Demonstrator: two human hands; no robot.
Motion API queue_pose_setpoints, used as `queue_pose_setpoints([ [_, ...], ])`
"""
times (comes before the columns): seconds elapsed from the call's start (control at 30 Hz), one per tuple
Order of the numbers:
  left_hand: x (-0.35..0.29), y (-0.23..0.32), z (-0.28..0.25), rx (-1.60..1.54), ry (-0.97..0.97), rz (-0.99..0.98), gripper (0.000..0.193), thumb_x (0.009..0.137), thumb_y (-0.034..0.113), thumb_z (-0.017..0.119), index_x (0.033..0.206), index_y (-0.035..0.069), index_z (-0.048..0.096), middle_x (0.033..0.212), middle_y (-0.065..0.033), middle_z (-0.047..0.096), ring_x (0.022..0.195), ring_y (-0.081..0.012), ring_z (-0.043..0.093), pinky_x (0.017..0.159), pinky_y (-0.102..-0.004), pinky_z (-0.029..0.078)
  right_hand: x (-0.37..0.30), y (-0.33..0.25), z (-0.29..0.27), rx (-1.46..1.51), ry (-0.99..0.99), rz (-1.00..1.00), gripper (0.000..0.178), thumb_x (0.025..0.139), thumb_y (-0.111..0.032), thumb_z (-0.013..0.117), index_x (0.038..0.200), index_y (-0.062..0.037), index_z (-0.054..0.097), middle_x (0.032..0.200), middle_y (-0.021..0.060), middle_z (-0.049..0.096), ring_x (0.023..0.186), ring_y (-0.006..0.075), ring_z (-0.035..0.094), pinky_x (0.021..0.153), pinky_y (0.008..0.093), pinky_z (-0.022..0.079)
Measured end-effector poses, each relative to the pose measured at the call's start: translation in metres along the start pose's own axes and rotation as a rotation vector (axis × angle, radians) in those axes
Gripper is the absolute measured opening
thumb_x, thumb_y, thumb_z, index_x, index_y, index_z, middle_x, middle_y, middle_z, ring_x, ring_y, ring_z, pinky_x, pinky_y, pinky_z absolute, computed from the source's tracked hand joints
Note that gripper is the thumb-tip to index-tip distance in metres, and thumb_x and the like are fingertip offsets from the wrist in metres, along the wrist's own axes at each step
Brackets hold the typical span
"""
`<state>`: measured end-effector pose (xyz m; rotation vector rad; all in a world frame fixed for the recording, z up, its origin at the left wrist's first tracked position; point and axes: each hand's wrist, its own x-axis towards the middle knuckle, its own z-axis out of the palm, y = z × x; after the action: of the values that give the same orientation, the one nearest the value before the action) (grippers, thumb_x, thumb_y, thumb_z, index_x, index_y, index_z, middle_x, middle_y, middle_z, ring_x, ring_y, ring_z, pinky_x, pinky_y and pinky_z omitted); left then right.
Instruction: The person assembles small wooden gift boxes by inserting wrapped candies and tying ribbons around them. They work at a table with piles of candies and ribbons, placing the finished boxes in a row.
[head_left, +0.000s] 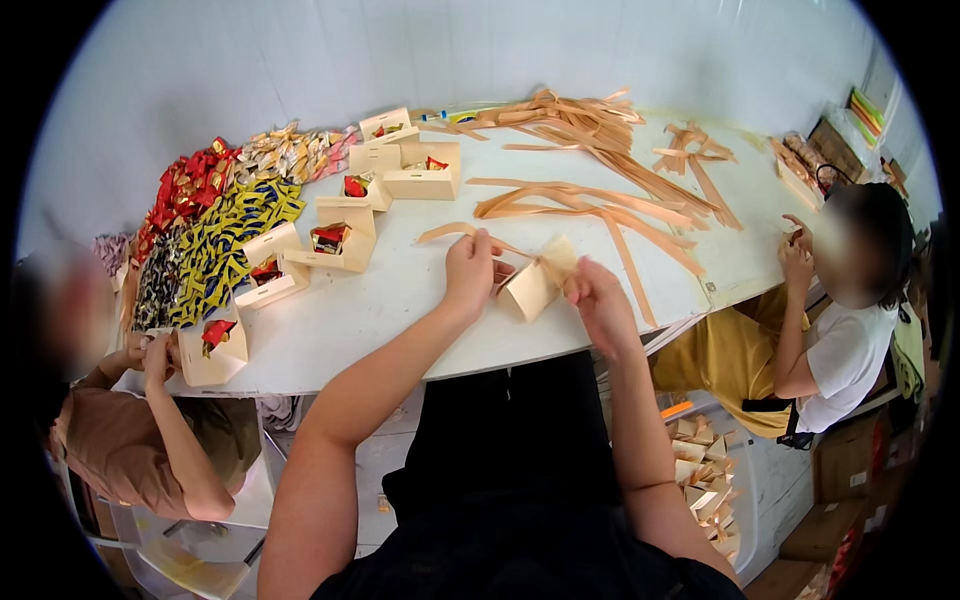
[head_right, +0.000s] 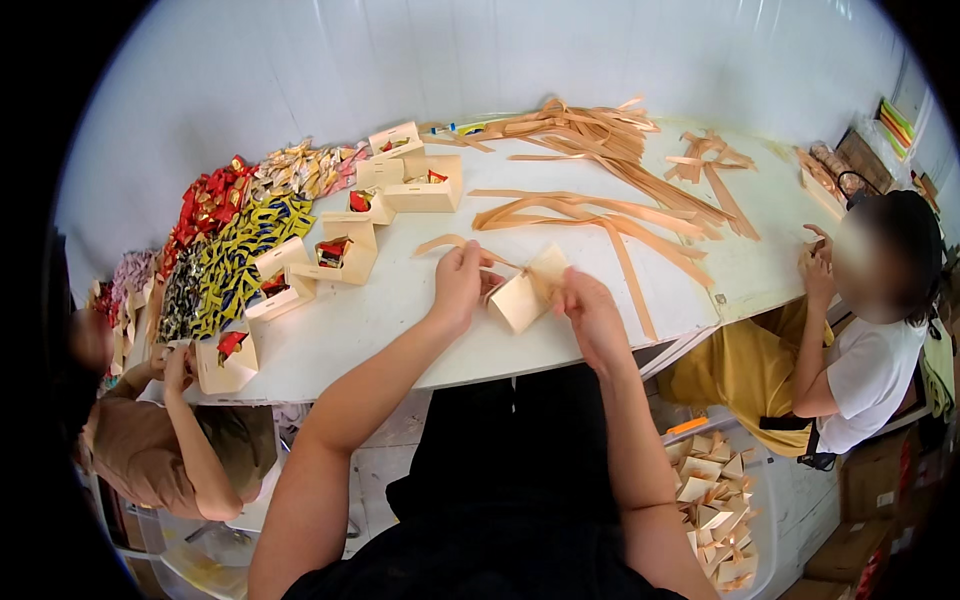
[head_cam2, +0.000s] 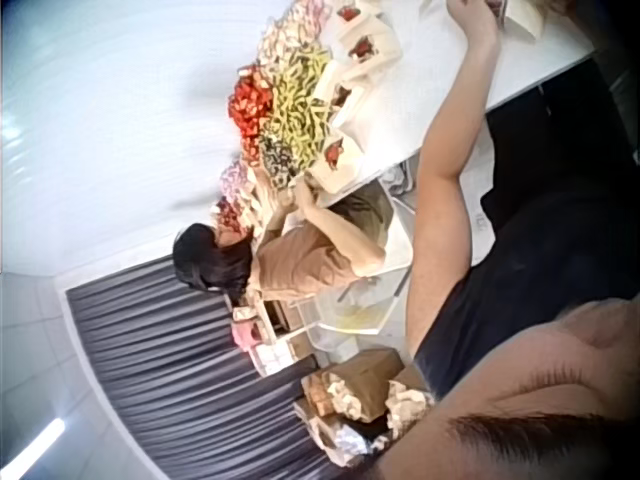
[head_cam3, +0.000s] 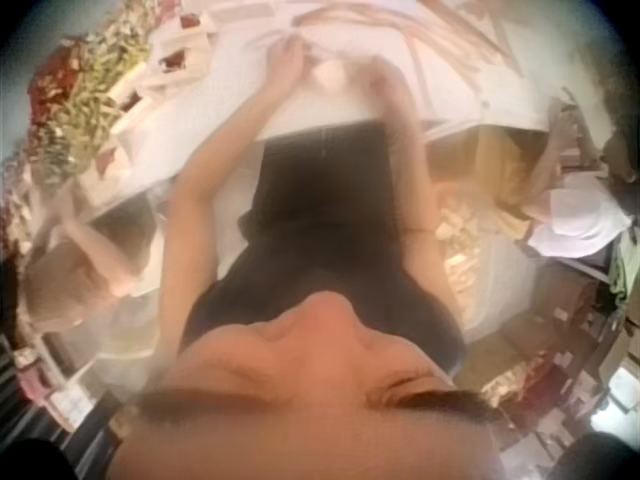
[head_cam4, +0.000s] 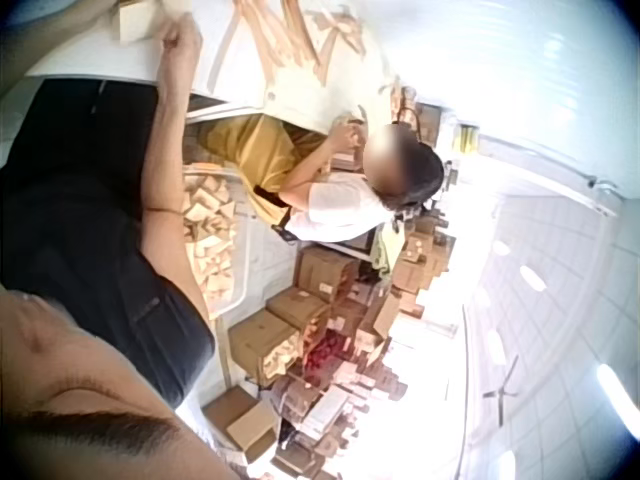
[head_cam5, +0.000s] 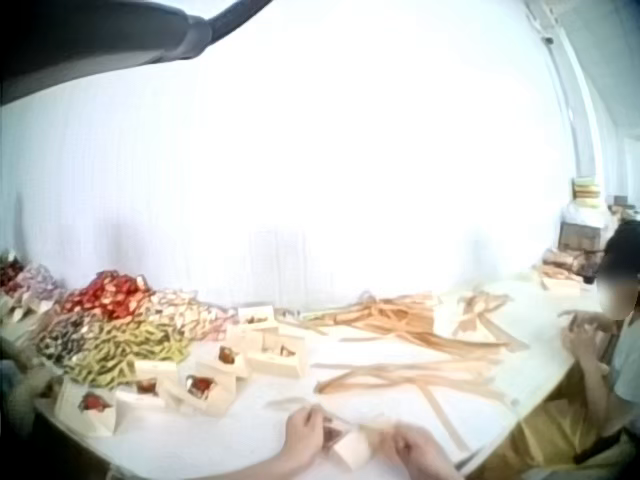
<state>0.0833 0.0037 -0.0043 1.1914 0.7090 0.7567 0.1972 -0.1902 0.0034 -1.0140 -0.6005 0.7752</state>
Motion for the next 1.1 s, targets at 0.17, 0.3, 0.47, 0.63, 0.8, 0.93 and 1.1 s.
queue_pose_setpoints([
  [0.17,0.004,0.004,-0.01,0.097,-0.027,0.0,0.048,0.116,0.041,0.048,0.089,0.002,0.058,0.074,-0.0075,0.063,0.061,-0.0171,0.067,0.055,-0.0308,0.054,-0.007,0.0,-0.005,0.453,0.262,-0.16,0.035,0.117,-0.035,0.049,0.09,-0.015,0.057,0.097,0.002,0.066,0.102,0.0165,0.062,0.097,0.0325,0.046],
  [0.3,-0.012,0.022,-0.011,0.16,-0.151,-0.008,0.054,0.115,0.041,0.05,0.073,0.006,0.054,0.067,-0.0034,0.054,0.055,-0.0143,0.054,0.052,-0.0302,0.044,-0.013,0.008,-0.012,-0.043,0.49,-0.165,0.033,0.117,-0.038,0.051,0.129,-0.0084,0.058,0.127,0.006,0.064,0.119,0.0157,0.057,0.106,0.0358,0.044],
  [0.47,-0.019,0.014,-0.026,0.225,-0.065,0.607,0.059,0.116,0.034,0.052,0.063,0.01,0.04,0.062,0.0023,0.042,0.055,-0.0084,0.032,0.051,-0.0309,0.026,-0.027,-0.019,0.02,-0.823,0.757,-0.742,0.053,0.106,-0.019,0.072,0.148,-0.0008,0.046,0.152,0.0178,0.049,0.143,0.0308,0.046,0.12,0.0457,0.036],
  [0.63,-0.024,0.04,-0.026,0.095,0.129,1.012,0.042,0.11,0.017,0.064,0.074,0.006,0.044,0.074,0.001,0.049,0.065,-0.0092,0.035,0.058,-0.0299,0.031,-0.02,-0.052,0.046,-1.045,0.374,-1.203,0.04,0.087,0.003,0.072,0.126,-0.0004,0.062,0.133,0.0224,0.065,0.128,0.041,0.059,0.113,0.0486,0.043],
  [0.8,-0.031,0.034,-0.009,0.588,-0.054,1.144,0.014,0.098,0.009,0.074,0.099,0.002,0.061,0.098,-0.013,0.064,0.082,-0.0272,0.062,0.068,-0.0351,0.049,0.011,-0.026,0.046,-1.044,0.19,-0.797,0.032,0.091,-0.002,0.072,0.123,-0.0046,0.067,0.127,0.0194,0.067,0.121,0.0396,0.062,0.102,0.045,0.052],
  [0.93,-0.039,0.005,0.002,0.523,-0.254,0.827,0.014,0.1,0.011,0.071,0.106,0.001,0.064,0.106,-0.0156,0.066,0.092,-0.0337,0.068,0.077,-0.039,0.055,0.02,0.02,0.039,-1.034,0.218,-0.704,0.028,0.095,-0.003,0.072,0.123,-0.0038,0.069,0.118,0.0164,0.066,0.108,0.0351,0.067,0.094,0.0436,0.057],
  [1.1,-0.027,-0.006,-0.005,0.468,-0.333,0.717,0.014,0.102,0.011,0.07,0.106,0.0,0.063,0.11,-0.0144,0.066,0.092,-0.03,0.068,0.078,-0.0364,0.057,0.024,0.037,0.038,-0.965,0.264,-0.619,0.012,0.102,-0.003,0.068,0.114,0.0001,0.068,0.105,0.0148,0.069,0.09,0.0221,0.071,0.071,0.0362,0.056],
])
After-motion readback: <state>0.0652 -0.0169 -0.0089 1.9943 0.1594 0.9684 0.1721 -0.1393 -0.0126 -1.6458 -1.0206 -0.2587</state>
